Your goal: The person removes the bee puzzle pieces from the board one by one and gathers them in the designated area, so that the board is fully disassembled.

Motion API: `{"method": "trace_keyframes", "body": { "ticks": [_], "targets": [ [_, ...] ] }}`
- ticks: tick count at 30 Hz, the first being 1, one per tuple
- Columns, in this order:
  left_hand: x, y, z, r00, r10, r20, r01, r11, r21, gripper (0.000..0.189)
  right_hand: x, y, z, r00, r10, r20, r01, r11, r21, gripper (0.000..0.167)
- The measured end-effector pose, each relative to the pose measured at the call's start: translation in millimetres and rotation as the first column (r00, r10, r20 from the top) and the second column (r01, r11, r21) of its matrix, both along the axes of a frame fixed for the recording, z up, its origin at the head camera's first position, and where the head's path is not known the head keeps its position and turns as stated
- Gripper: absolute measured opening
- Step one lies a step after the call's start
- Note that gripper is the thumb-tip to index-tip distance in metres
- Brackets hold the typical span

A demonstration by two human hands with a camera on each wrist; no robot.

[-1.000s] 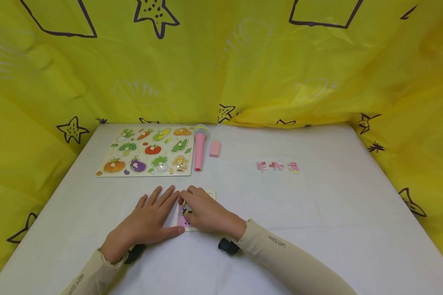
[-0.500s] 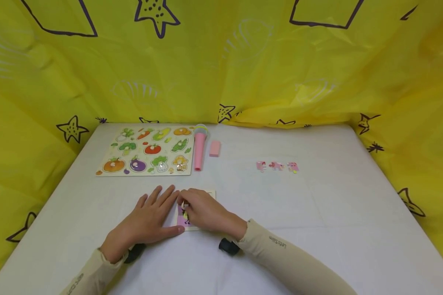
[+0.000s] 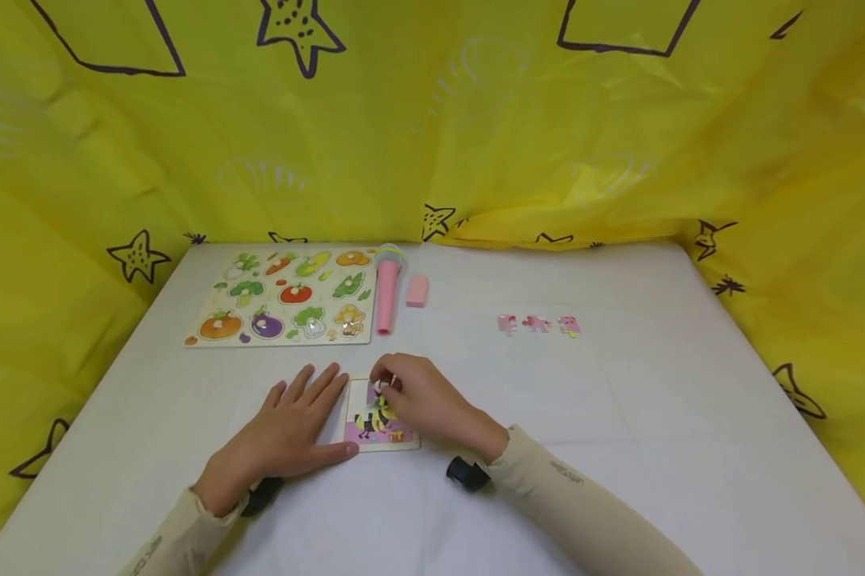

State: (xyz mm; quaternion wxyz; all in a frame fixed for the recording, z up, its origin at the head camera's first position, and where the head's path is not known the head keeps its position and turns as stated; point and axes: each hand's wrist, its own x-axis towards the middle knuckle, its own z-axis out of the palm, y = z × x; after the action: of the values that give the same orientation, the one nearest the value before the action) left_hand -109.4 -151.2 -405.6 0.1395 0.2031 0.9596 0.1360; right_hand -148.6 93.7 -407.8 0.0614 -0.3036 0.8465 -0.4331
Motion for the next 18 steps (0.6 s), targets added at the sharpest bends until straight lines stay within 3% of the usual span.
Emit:
{"method": "trace_keyframes", "body": {
  "ticks": [10, 18],
  "targets": [
    [-0.4, -0.2, -4.1, 1.000, 0.016, 0.011, -0.016, 1.000, -0.016, 0.102, -7.6, 46.4, -0.7, 0.992, -0.128, -0.014, 0.128, 0.992, 0.001, 0.020],
    [-0.9, -0.4, -5.2, 1.000, 0.007, 0.002, -0.007, 1.000, -0.010, 0.102, -14.2, 87.9, -0.4, 0.957, -0.286, -0.044, 0.287, 0.958, 0.019, 0.019]
  ]
}}
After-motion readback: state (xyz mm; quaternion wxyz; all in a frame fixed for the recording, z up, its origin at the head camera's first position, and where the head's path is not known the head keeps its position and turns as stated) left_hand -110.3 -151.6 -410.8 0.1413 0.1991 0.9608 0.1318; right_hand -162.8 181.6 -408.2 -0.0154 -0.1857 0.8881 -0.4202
